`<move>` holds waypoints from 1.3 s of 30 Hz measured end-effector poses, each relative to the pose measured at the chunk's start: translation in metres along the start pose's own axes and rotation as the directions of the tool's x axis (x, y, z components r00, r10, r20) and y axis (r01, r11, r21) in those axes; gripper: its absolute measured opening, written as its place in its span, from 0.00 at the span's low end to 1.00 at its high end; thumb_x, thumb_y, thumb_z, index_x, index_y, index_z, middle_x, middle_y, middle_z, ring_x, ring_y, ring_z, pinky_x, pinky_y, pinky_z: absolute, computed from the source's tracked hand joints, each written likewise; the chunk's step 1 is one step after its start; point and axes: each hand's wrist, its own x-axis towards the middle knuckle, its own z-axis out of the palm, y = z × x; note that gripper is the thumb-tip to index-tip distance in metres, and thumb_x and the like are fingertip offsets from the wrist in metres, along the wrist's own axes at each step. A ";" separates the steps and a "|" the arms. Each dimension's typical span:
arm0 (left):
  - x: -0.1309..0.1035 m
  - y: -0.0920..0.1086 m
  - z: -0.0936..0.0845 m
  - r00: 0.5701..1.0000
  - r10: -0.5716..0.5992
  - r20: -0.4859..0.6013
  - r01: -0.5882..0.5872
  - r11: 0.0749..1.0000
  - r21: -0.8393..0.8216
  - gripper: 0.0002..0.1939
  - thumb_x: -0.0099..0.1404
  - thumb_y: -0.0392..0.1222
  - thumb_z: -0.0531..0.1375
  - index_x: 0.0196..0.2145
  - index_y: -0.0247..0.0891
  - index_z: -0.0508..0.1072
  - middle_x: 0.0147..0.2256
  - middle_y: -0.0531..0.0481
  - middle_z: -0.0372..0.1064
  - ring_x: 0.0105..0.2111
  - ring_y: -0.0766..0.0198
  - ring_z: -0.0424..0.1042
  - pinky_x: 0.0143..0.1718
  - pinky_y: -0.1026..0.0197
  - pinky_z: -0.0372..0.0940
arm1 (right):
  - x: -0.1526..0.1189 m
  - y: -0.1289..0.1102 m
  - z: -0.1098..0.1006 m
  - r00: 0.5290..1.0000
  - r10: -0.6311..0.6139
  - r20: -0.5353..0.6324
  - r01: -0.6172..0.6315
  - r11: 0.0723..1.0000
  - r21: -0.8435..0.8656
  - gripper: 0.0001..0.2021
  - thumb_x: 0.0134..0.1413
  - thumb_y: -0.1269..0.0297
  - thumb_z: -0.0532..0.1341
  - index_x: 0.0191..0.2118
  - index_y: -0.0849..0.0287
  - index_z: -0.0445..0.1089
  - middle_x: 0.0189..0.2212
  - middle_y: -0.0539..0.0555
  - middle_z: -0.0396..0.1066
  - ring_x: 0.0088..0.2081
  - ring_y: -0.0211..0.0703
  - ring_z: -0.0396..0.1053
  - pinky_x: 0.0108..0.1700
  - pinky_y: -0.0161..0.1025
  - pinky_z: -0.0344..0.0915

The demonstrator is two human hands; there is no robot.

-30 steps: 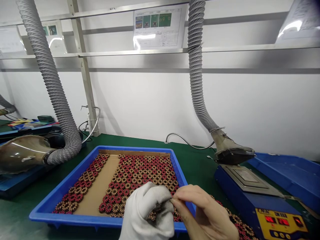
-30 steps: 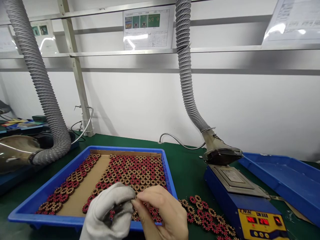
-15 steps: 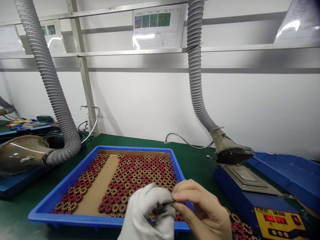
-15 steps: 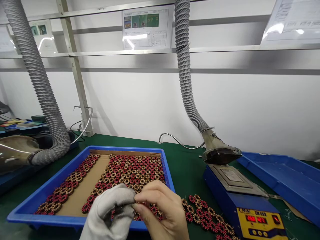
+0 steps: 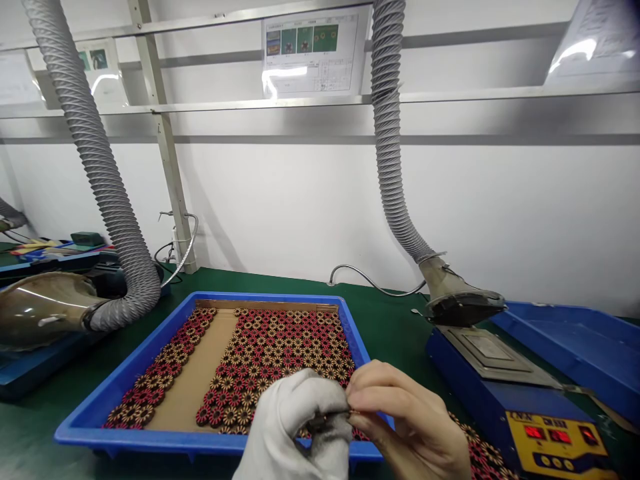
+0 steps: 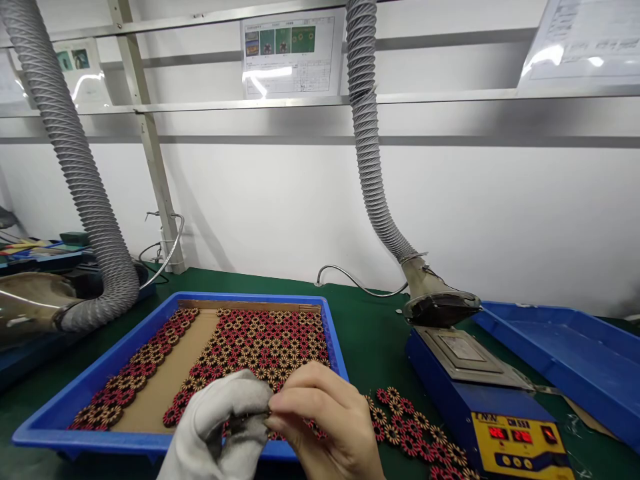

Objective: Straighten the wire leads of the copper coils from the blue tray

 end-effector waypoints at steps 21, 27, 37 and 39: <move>0.004 -0.003 -0.011 0.998 0.063 0.023 -0.063 0.998 -0.003 0.14 0.56 0.27 0.53 0.33 0.46 0.68 0.24 0.57 0.68 0.23 0.68 0.70 0.28 0.65 0.66 | 0.002 0.003 0.012 0.992 0.108 -0.059 -0.096 0.979 0.178 0.06 0.62 0.66 0.62 0.43 0.53 0.75 0.30 0.55 0.74 0.32 0.45 0.71 0.35 0.39 0.68; 0.001 -0.006 -0.004 0.997 0.066 0.037 -0.067 0.998 0.012 0.12 0.53 0.28 0.53 0.31 0.44 0.69 0.24 0.55 0.70 0.25 0.65 0.71 0.26 0.64 0.65 | 0.003 -0.001 0.008 0.980 -0.201 -0.004 0.196 0.963 -0.184 0.13 0.59 0.80 0.59 0.45 0.56 0.72 0.29 0.55 0.73 0.29 0.45 0.72 0.30 0.39 0.70; 0.010 -0.003 -0.011 0.936 0.350 0.034 -0.344 0.892 0.294 0.10 0.55 0.29 0.55 0.33 0.42 0.67 0.23 0.53 0.68 0.20 0.64 0.67 0.23 0.62 0.61 | -0.003 0.005 0.019 0.844 0.483 0.233 -0.513 0.600 0.614 0.22 0.68 0.55 0.49 0.22 0.55 0.55 0.11 0.39 0.44 0.10 0.31 0.44 0.12 0.30 0.45; 0.008 -0.005 -0.009 0.972 0.231 0.048 -0.236 0.964 0.126 0.12 0.54 0.26 0.54 0.30 0.43 0.65 0.21 0.56 0.65 0.19 0.67 0.65 0.23 0.65 0.61 | -0.002 0.007 0.015 0.889 0.441 0.120 -0.427 0.707 0.563 0.21 0.66 0.55 0.55 0.22 0.59 0.63 0.13 0.44 0.54 0.15 0.33 0.54 0.19 0.30 0.54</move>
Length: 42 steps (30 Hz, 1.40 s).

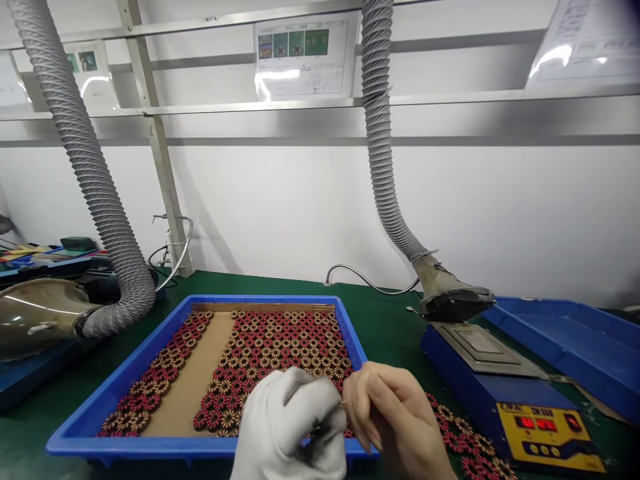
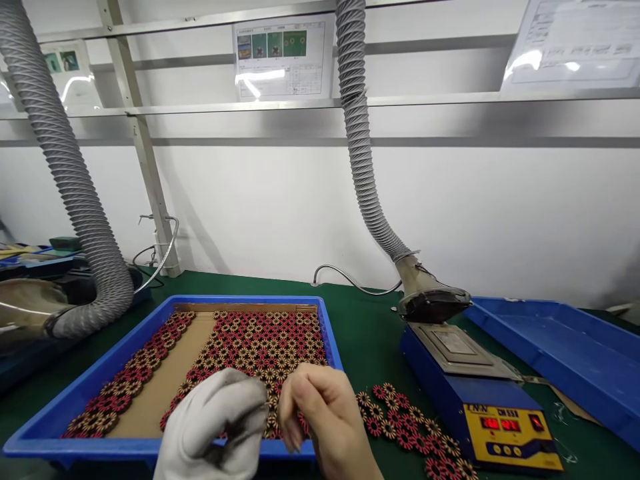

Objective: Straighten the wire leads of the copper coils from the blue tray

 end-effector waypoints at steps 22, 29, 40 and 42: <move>0.005 0.001 0.006 0.899 -0.427 0.094 0.414 0.762 -0.498 0.12 0.54 0.29 0.55 0.27 0.41 0.76 0.26 0.53 0.73 0.25 0.67 0.73 0.28 0.67 0.69 | 0.002 0.000 0.000 0.939 -0.294 -0.181 0.265 0.950 -0.165 0.05 0.63 0.66 0.61 0.35 0.55 0.73 0.25 0.50 0.67 0.29 0.39 0.66 0.33 0.34 0.65; 0.002 -0.011 0.015 0.768 -0.594 0.240 0.533 0.385 -0.753 0.10 0.56 0.33 0.60 0.30 0.42 0.81 0.45 0.46 0.77 0.47 0.57 0.76 0.46 0.64 0.71 | 0.010 0.017 0.018 0.998 0.050 -0.042 -0.037 0.963 0.268 0.13 0.51 0.61 0.71 0.43 0.48 0.72 0.45 0.54 0.71 0.48 0.48 0.70 0.51 0.43 0.67; 0.022 -0.008 -0.009 0.593 -0.702 0.394 0.658 0.140 -0.740 0.10 0.50 0.27 0.65 0.26 0.41 0.82 0.31 0.51 0.81 0.33 0.64 0.78 0.36 0.70 0.71 | 0.012 0.011 0.024 0.942 0.239 -0.235 -0.157 0.934 0.322 0.16 0.39 0.59 0.77 0.37 0.56 0.80 0.35 0.59 0.79 0.41 0.53 0.75 0.48 0.47 0.69; 0.020 -0.011 -0.007 0.614 -0.700 0.364 0.626 0.151 -0.765 0.11 0.49 0.26 0.66 0.24 0.41 0.82 0.30 0.52 0.80 0.32 0.65 0.78 0.36 0.71 0.71 | 0.013 0.012 0.026 0.947 0.250 -0.204 -0.166 0.920 0.356 0.15 0.41 0.60 0.77 0.37 0.57 0.80 0.35 0.60 0.79 0.40 0.54 0.75 0.49 0.49 0.68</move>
